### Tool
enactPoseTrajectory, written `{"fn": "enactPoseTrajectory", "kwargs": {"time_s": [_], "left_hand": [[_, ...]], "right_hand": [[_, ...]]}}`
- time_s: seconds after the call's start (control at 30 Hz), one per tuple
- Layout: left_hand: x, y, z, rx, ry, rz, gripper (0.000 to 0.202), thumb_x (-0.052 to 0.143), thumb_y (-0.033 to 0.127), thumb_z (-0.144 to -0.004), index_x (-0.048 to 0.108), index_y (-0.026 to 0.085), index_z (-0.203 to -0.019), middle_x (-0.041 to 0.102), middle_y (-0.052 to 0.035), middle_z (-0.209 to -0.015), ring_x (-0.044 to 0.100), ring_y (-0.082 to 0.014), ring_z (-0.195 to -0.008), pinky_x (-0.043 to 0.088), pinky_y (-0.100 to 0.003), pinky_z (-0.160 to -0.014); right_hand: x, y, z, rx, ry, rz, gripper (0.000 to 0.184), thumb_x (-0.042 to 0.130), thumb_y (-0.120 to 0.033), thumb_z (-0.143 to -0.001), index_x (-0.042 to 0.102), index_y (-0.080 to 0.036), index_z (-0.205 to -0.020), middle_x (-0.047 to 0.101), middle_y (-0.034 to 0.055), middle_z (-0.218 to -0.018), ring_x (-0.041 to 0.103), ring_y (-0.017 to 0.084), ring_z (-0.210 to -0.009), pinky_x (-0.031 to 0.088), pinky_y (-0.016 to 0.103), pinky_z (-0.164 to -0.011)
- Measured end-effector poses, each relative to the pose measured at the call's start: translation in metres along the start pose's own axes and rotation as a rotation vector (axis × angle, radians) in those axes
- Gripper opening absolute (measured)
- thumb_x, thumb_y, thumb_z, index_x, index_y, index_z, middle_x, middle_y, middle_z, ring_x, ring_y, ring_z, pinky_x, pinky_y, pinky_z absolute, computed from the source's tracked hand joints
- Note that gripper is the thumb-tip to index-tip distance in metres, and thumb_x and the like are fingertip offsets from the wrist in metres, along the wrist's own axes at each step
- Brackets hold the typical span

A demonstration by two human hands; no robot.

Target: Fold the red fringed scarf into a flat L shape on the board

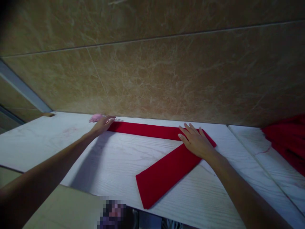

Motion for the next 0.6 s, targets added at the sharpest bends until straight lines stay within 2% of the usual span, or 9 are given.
{"fn": "enactPoseTrajectory", "kwargs": {"time_s": [0.07, 0.13, 0.2, 0.27, 0.33, 0.4, 0.5, 0.6], "left_hand": [[0.000, 0.023, -0.002, 0.067, 0.006, -0.016, 0.059, 0.036, 0.045, -0.104, 0.072, 0.012, -0.138, 0.072, -0.0157, -0.148, 0.065, -0.0300, -0.138, 0.045, -0.042, -0.125], [0.008, 0.050, -0.005, 0.128, -0.050, -0.037, 0.056, 0.038, 0.042, -0.103, 0.075, 0.015, -0.134, 0.073, -0.0142, -0.147, 0.065, -0.0292, -0.139, 0.045, -0.042, -0.125], [0.019, 0.071, -0.010, 0.158, -0.152, -0.026, 0.053, 0.043, 0.045, -0.101, 0.076, 0.020, -0.134, 0.073, -0.0107, -0.147, 0.065, -0.0285, -0.139, 0.046, -0.040, -0.124], [0.028, 0.084, -0.015, 0.175, -0.293, -0.010, 0.054, 0.053, 0.052, -0.097, 0.074, 0.023, -0.137, 0.074, -0.0083, -0.148, 0.067, -0.0287, -0.137, 0.048, -0.039, -0.121], [0.033, 0.087, -0.020, 0.175, -0.419, -0.037, 0.061, 0.063, 0.059, -0.090, 0.074, 0.024, -0.139, 0.074, -0.0083, -0.148, 0.069, -0.0300, -0.134, 0.050, -0.037, -0.117], [0.031, 0.080, -0.027, 0.153, -0.496, -0.106, 0.068, 0.070, 0.063, -0.082, 0.075, 0.025, -0.139, 0.073, -0.0097, -0.148, 0.070, -0.0314, -0.131, 0.052, -0.035, -0.112], [0.028, 0.068, -0.037, 0.109, -0.557, -0.201, 0.078, 0.079, 0.065, -0.068, 0.077, 0.027, -0.136, 0.076, -0.0118, -0.143, 0.071, -0.0341, -0.127, 0.054, -0.036, -0.105], [0.026, 0.061, -0.045, 0.064, -0.585, -0.239, 0.084, 0.085, 0.069, -0.053, 0.081, 0.026, -0.125, 0.082, -0.0119, -0.125, 0.075, -0.0345, -0.109, 0.057, -0.036, -0.090]], "right_hand": [[0.000, -0.004, -0.007, -0.011, -0.041, -0.024, 0.070, 0.026, -0.054, -0.111, 0.050, -0.021, -0.168, 0.038, 0.0136, -0.177, 0.030, 0.033, -0.167, 0.027, 0.067, -0.132], [0.001, -0.007, -0.013, -0.027, -0.083, -0.041, 0.071, 0.027, -0.054, -0.111, 0.048, -0.019, -0.169, 0.036, 0.0140, -0.178, 0.028, 0.033, -0.167, 0.025, 0.066, -0.133], [0.003, -0.008, -0.017, -0.031, -0.102, -0.049, 0.070, 0.028, -0.053, -0.111, 0.047, -0.020, -0.170, 0.036, 0.0139, -0.177, 0.028, 0.033, -0.167, 0.025, 0.067, -0.133], [0.004, -0.007, -0.018, -0.019, -0.098, -0.056, 0.069, 0.027, -0.051, -0.112, 0.046, -0.020, -0.170, 0.036, 0.0131, -0.177, 0.029, 0.033, -0.167, 0.024, 0.067, -0.133], [0.005, -0.005, -0.016, -0.004, -0.073, -0.070, 0.069, 0.025, -0.050, -0.112, 0.045, -0.020, -0.171, 0.036, 0.0124, -0.178, 0.028, 0.033, -0.168, 0.024, 0.066, -0.134], [0.004, -0.006, -0.014, -0.016, -0.035, -0.086, 0.070, 0.024, -0.051, -0.113, 0.045, -0.020, -0.172, 0.034, 0.0119, -0.179, 0.027, 0.032, -0.168, 0.023, 0.065, -0.135], [0.008, -0.012, -0.011, -0.057, -0.030, -0.088, 0.071, 0.026, -0.056, -0.113, 0.044, -0.022, -0.172, 0.032, 0.0115, -0.179, 0.026, 0.033, -0.168, 0.021, 0.065, -0.135], [0.018, -0.017, -0.011, -0.060, -0.105, -0.074, 0.074, 0.028, -0.061, -0.112, 0.045, -0.022, -0.172, 0.033, 0.0126, -0.179, 0.026, 0.035, -0.168, 0.019, 0.066, -0.135]]}}
Point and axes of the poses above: each hand's wrist, its own z-axis away from the middle knuckle, its own x-axis out of the palm, y = z × x, the point moved 9 cm from there along -z, towards the middle knuckle
